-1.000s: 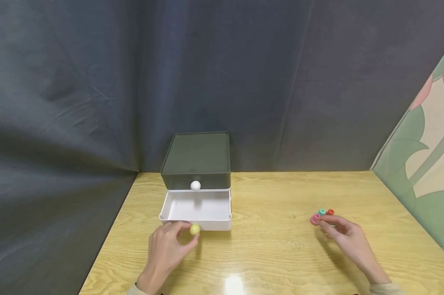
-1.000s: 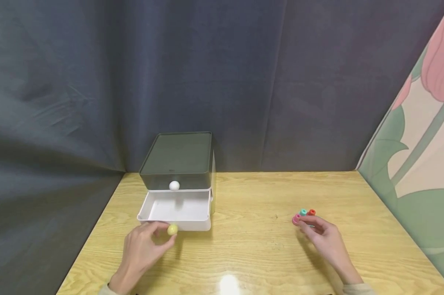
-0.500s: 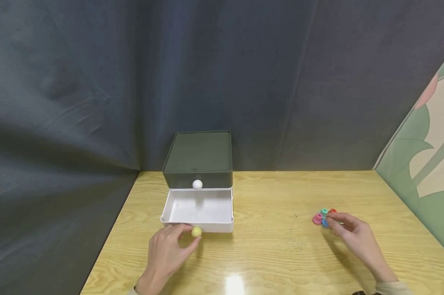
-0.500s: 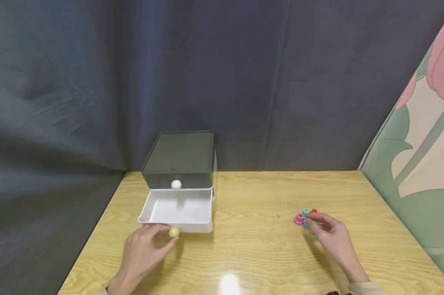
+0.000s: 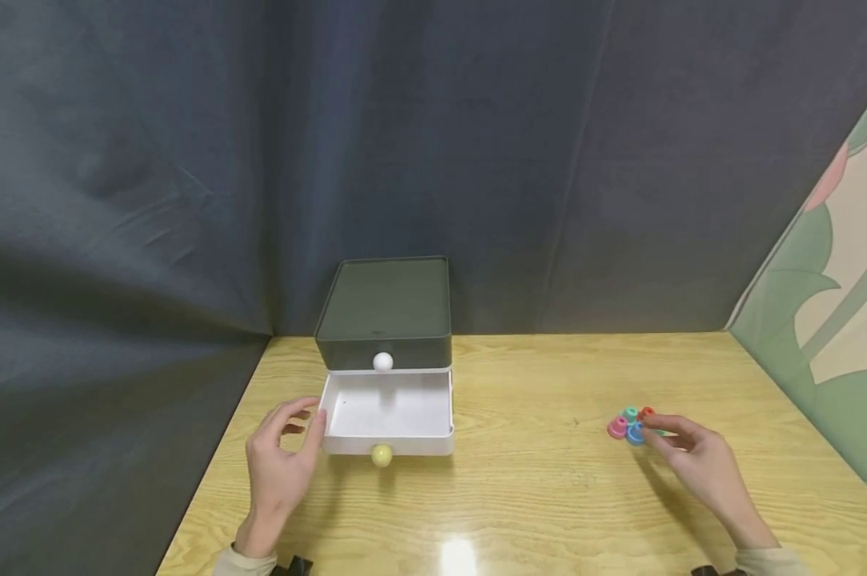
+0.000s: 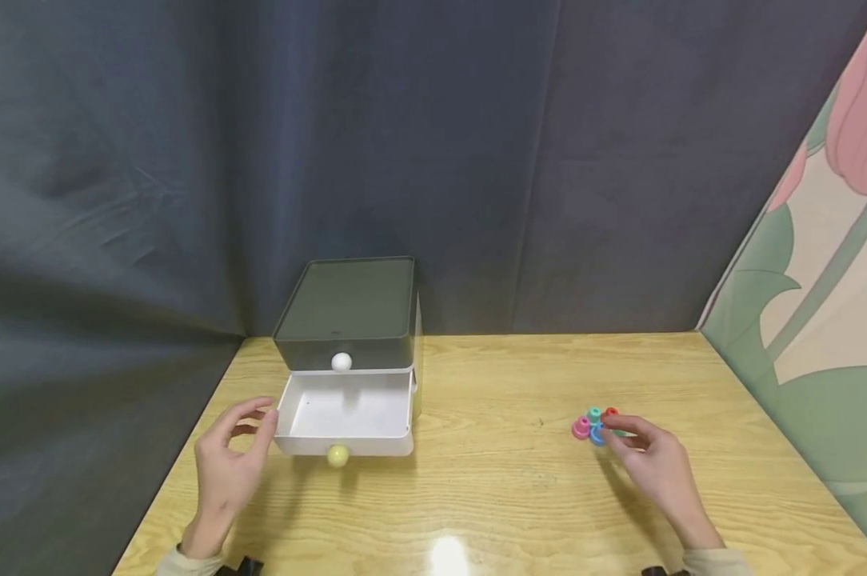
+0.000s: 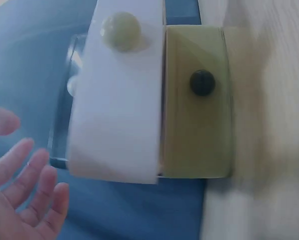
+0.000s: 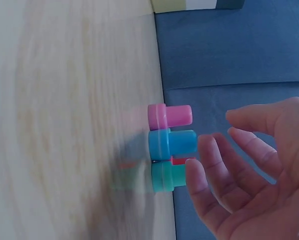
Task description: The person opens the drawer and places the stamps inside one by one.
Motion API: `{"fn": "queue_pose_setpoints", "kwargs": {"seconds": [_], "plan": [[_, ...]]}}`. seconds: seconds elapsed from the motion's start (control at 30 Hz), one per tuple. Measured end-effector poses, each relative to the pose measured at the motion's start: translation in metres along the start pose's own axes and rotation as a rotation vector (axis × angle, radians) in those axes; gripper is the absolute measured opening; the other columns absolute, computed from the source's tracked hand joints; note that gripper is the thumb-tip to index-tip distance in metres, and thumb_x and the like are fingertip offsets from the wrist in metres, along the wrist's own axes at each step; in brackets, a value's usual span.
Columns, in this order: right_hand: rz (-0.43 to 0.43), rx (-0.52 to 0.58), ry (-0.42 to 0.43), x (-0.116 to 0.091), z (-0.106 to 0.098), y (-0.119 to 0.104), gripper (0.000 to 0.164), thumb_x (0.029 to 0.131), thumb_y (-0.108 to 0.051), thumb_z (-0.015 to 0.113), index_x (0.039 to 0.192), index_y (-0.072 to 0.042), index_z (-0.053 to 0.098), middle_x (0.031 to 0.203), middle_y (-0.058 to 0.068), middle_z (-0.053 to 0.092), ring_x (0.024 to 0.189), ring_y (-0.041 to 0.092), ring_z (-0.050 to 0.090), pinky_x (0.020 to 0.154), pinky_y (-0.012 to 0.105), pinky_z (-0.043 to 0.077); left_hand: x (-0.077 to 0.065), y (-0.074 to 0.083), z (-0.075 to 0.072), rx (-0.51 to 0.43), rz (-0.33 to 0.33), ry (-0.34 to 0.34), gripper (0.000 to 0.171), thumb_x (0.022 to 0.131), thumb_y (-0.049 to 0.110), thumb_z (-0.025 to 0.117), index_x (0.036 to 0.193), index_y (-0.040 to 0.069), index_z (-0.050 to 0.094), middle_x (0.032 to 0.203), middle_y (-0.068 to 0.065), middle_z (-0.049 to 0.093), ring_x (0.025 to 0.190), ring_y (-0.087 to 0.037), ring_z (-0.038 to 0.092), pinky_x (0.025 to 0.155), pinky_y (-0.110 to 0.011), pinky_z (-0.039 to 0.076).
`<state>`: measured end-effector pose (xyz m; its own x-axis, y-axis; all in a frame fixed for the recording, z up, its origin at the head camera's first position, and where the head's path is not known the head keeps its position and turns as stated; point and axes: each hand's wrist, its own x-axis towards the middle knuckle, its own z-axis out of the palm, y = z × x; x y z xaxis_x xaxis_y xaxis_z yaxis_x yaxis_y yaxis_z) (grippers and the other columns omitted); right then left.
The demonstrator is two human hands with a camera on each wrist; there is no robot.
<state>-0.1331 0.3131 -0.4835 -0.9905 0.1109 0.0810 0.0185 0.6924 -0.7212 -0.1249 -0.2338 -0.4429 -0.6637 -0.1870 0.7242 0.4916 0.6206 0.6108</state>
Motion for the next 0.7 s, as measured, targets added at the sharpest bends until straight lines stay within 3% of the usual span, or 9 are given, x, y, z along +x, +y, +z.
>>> {"fn": "queue_pose_setpoints", "kwargs": {"seconds": [0.13, 0.27, 0.37, 0.53, 0.7], "plan": [[-0.028, -0.027, 0.013, 0.004, 0.004, -0.001, 0.038, 0.102, -0.034, 0.074, 0.128, -0.006, 0.075, 0.137, 0.028, 0.069, 0.086, -0.013, 0.061, 0.066, 0.022, 0.054, -0.003, -0.01, 0.002, -0.073, -0.192, -0.032, 0.029, 0.096, -0.001, 0.073, 0.124, 0.002, 0.076, 0.124, -0.017, 0.077, 0.1, 0.007, 0.062, 0.077, -0.011, 0.052], [-0.067, -0.053, 0.02, 0.01, 0.008, 0.0, 0.036, 0.101, -0.03, 0.076, 0.126, -0.004, 0.076, 0.13, 0.029, 0.072, 0.091, 0.018, 0.076, 0.064, 0.023, 0.055, -0.01, -0.017, 0.007, -0.089, -0.301, -0.077, 0.034, 0.1, 0.001, 0.069, 0.133, 0.001, 0.072, 0.134, -0.018, 0.073, 0.103, 0.008, 0.06, 0.08, -0.012, 0.051], [-0.071, -0.073, 0.023, 0.011, 0.009, 0.002, 0.035, 0.1, -0.028, 0.076, 0.125, -0.003, 0.076, 0.127, 0.031, 0.072, 0.092, 0.034, 0.077, 0.062, 0.024, 0.054, -0.013, -0.02, 0.01, -0.101, -0.331, -0.104, 0.034, 0.101, 0.002, 0.067, 0.135, 0.002, 0.071, 0.135, -0.017, 0.072, 0.104, 0.005, 0.06, 0.081, -0.013, 0.051], [-0.078, -0.092, 0.045, 0.01, 0.009, 0.005, 0.033, 0.098, -0.025, 0.079, 0.122, -0.002, 0.077, 0.12, 0.03, 0.075, 0.085, 0.023, 0.076, 0.06, 0.023, 0.054, -0.013, -0.021, 0.012, -0.101, -0.331, -0.117, 0.033, 0.103, 0.004, 0.065, 0.136, 0.005, 0.072, 0.136, -0.015, 0.072, 0.104, 0.005, 0.059, 0.081, -0.014, 0.051], [-0.094, -0.117, 0.047, 0.011, 0.009, 0.007, 0.031, 0.096, -0.02, 0.08, 0.12, 0.0, 0.076, 0.111, 0.03, 0.077, 0.085, 0.032, 0.078, 0.061, 0.023, 0.054, -0.016, -0.025, 0.012, -0.064, -0.338, -0.125, 0.032, 0.105, 0.004, 0.062, 0.135, 0.003, 0.072, 0.133, -0.016, 0.073, 0.102, 0.007, 0.059, 0.081, -0.016, 0.052]]}}
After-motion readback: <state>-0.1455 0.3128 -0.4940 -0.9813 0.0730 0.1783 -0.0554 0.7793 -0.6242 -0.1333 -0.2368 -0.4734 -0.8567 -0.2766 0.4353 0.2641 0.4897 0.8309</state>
